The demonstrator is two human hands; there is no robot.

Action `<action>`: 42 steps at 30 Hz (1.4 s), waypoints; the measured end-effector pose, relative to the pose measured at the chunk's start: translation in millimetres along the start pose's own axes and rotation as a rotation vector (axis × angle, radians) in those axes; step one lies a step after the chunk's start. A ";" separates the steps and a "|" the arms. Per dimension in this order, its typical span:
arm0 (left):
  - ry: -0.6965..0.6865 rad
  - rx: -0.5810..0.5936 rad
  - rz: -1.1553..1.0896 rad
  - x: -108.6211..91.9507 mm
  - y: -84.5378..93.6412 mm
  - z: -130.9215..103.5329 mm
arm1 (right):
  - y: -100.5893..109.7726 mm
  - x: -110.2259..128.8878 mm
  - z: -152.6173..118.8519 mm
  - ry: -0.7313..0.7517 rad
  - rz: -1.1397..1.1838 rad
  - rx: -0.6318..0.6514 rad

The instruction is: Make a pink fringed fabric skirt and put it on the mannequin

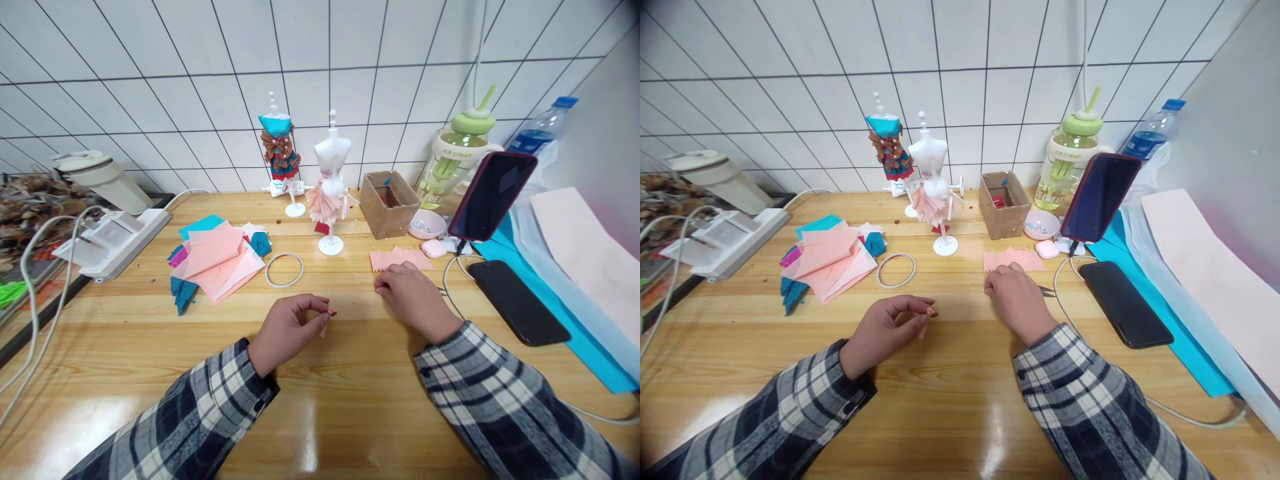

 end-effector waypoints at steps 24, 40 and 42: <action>-0.392 0.161 0.282 -21.8 -11.3 -4.1 | 29.8 67.7 -22.4 0.457 0.098 -0.213; -0.323 0.272 0.186 -20.1 -8.5 -4.6 | 29.3 62.8 -22.3 0.528 0.478 -0.226; -0.331 0.263 0.163 -20.1 -9.0 -5.0 | 28.1 66.3 -22.8 0.519 0.408 -0.207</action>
Point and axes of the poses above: each hand's wrist, its own z-axis towards the middle knuckle, its own y-axis out of the back of the hand, x = y × z, the point moved 3 cm from there along z, towards the middle knuckle, and after that the axes turned 1 degree about -z, right-handed, at the moved point
